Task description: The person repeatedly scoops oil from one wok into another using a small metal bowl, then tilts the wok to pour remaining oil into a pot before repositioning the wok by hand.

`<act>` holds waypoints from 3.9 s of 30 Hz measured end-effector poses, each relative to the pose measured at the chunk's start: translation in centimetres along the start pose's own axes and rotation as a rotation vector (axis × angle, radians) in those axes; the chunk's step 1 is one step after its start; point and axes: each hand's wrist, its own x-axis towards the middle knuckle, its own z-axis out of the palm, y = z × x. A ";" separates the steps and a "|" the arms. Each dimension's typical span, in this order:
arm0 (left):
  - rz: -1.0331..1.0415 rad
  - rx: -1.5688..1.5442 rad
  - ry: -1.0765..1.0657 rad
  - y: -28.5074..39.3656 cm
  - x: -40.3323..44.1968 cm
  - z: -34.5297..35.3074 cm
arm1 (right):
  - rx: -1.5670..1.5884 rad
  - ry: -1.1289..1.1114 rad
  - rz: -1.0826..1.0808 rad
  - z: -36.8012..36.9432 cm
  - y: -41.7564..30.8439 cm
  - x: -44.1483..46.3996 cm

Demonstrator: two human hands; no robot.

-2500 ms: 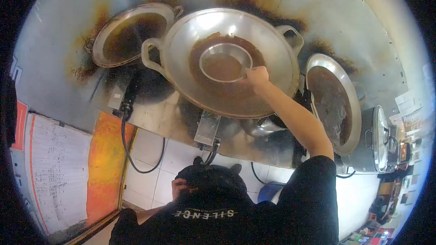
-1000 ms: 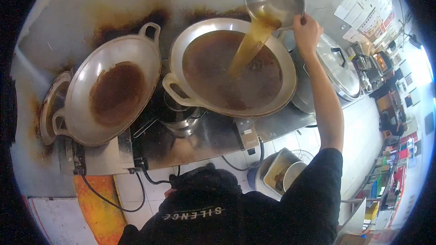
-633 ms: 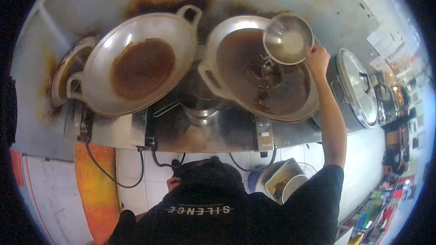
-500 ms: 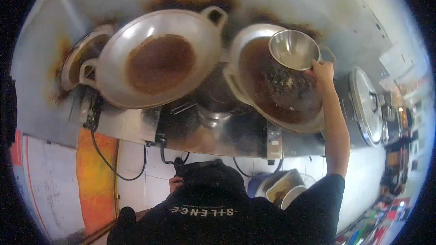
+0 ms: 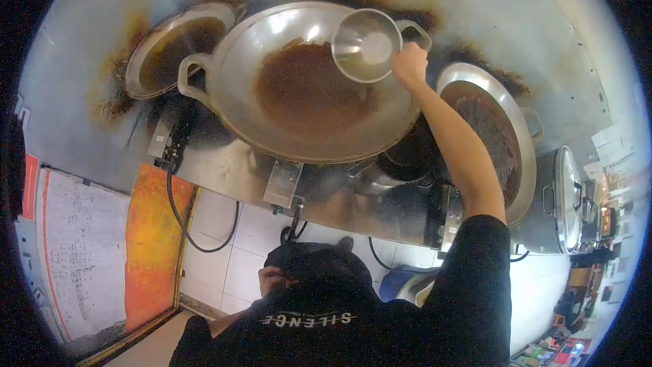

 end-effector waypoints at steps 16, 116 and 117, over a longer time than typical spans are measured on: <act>-0.087 -0.161 -0.054 -2.4 2.2 -9.0 | -0.191 -0.043 -0.119 8.2 -3.9 -6.8; -0.399 -0.228 0.005 -2.1 -0.4 -6.9 | -0.201 -0.097 -0.231 7.0 -0.4 -2.3; -0.504 -0.273 -0.012 -1.4 0.6 -7.6 | -0.190 -0.086 -0.248 6.9 -0.7 -3.2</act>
